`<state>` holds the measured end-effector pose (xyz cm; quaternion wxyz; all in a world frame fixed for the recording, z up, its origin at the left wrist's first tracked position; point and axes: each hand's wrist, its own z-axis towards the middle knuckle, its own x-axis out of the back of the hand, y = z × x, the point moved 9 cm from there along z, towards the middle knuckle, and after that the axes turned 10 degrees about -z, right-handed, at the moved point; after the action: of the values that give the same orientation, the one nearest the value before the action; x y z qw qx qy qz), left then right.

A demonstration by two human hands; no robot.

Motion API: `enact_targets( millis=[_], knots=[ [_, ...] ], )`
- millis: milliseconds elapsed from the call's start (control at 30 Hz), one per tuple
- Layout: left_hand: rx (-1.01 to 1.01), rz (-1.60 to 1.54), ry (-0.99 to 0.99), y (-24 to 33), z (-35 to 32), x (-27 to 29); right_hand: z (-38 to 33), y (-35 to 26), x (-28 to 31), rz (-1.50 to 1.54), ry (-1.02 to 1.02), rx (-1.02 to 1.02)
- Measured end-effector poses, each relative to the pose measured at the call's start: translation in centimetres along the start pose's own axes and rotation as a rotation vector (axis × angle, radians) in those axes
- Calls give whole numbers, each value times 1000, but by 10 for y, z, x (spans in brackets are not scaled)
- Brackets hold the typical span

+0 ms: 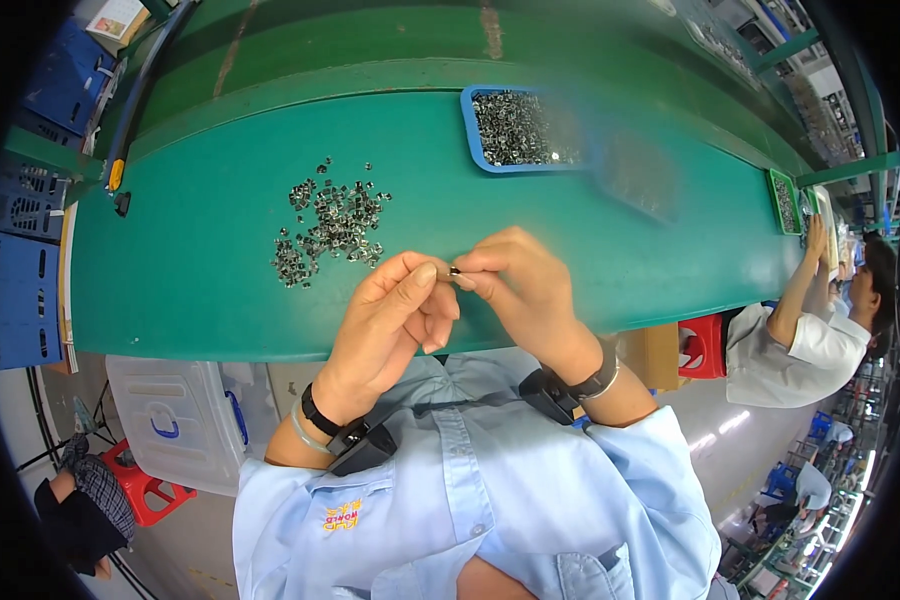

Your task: The person picks up a metal component from a blue tray, joins it with another metal component from the table, and places the assembled unit into a green tray.

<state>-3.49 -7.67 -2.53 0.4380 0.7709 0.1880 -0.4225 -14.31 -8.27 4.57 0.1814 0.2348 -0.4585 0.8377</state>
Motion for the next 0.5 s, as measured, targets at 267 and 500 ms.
enact_targets(
  millis=[267, 500],
  knots=[
    [58, -292, -126, -14, 0, -13, -6, 2, -3, 215, 44, -82],
    [48, -294, -121, -14, 1, -10, -3, -3, -2, 138, 35, -27]
  ],
)
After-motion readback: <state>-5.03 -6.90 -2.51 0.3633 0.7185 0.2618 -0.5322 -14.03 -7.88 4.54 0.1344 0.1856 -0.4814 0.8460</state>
